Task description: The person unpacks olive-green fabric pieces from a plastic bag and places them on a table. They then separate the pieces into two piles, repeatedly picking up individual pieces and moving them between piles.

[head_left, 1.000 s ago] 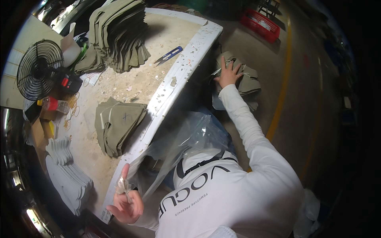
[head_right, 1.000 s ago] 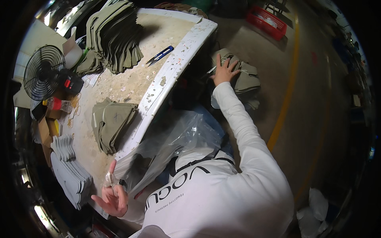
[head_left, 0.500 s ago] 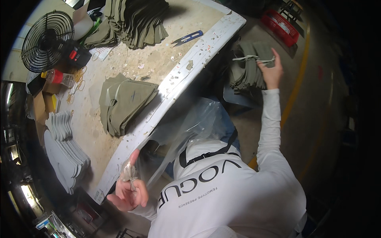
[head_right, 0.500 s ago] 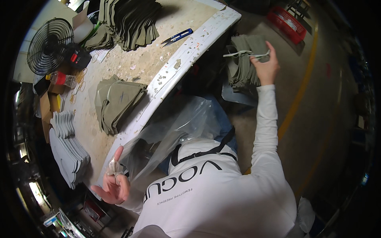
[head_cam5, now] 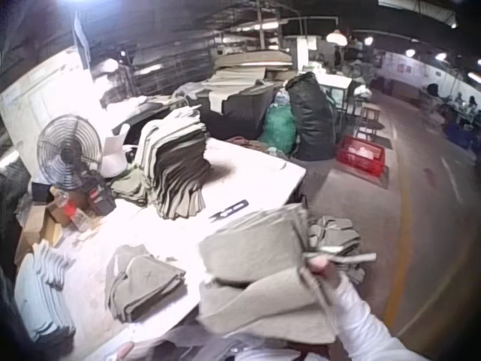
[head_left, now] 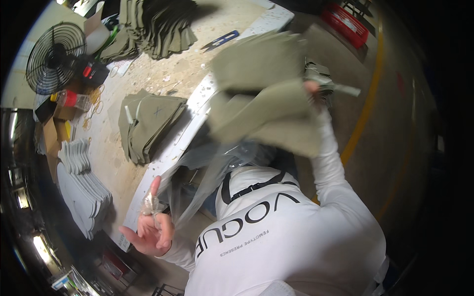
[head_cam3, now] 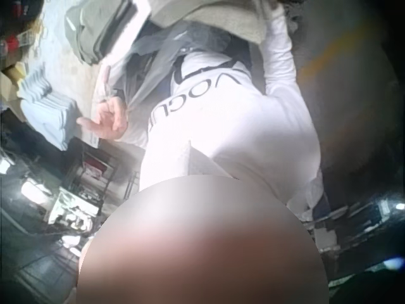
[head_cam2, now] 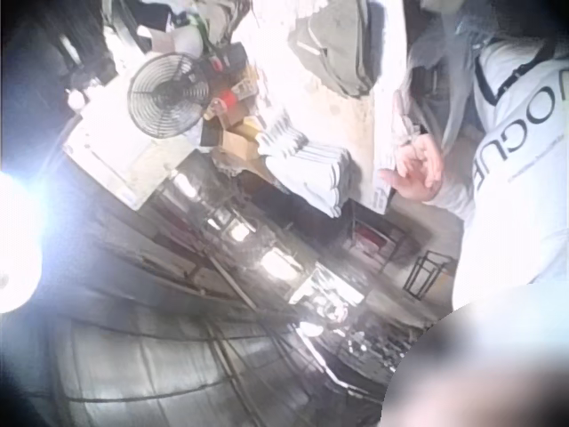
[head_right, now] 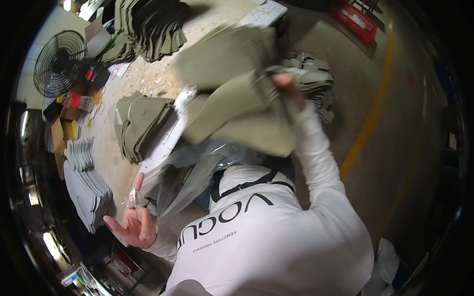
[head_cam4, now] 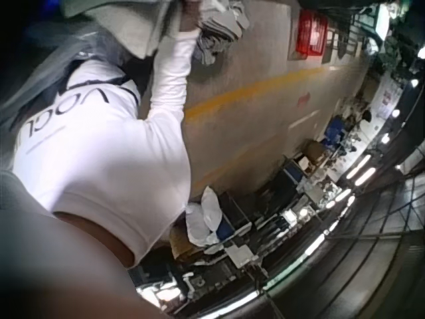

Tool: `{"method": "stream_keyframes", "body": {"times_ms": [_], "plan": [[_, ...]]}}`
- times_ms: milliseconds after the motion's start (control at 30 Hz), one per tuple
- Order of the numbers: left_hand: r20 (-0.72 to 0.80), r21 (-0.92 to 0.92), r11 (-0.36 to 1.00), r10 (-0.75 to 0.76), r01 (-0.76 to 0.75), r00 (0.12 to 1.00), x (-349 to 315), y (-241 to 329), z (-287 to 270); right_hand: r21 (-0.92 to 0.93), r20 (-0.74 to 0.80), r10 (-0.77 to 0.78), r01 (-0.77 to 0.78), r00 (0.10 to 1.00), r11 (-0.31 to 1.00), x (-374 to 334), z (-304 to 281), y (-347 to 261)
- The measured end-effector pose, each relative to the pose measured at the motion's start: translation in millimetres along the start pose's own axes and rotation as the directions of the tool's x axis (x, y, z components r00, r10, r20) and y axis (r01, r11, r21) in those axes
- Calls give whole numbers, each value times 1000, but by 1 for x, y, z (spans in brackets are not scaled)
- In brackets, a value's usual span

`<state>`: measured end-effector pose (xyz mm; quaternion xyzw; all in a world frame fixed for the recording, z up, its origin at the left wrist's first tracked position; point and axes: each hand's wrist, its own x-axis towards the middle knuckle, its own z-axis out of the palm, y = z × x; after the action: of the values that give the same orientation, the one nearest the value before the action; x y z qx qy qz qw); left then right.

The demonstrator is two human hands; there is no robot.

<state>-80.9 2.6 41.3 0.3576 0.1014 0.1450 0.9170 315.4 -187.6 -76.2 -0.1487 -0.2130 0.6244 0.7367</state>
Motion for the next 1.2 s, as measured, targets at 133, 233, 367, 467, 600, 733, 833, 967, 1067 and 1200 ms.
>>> {"method": "stream_keyframes", "body": {"times_ms": [133,233,367,467,600,733,833,967,1067,1200], "plan": [[-31,-336,940,48,-55,998,-7,1,-7,-339,170,-32,89,985,936,81,46,105],[-146,-401,907,76,-129,986,-24,5,-5,-466,299,-165,295,940,834,103,67,141],[-82,-313,922,214,-229,973,-36,-5,4,-741,395,209,175,894,648,99,70,128],[-14,-222,964,144,-144,989,-31,-10,22,-770,562,383,295,733,567,105,70,133],[250,20,992,-128,127,960,-27,-3,40,-769,269,498,-128,824,626,108,54,183],[151,-91,996,4,10,989,-62,23,43,-479,-284,588,-643,757,597,93,0,198],[53,-196,976,107,-95,993,-81,22,29,-888,-225,410,-359,884,289,71,-31,140],[11,-179,976,129,-125,992,-78,20,18,-864,-95,469,161,878,-477,37,5,69],[36,-24,995,102,-101,994,-63,30,25,-597,-370,424,138,827,-790,30,53,36],[120,256,965,18,-48,993,-56,44,35,-480,-326,361,176,874,-859,47,89,-14]]}}
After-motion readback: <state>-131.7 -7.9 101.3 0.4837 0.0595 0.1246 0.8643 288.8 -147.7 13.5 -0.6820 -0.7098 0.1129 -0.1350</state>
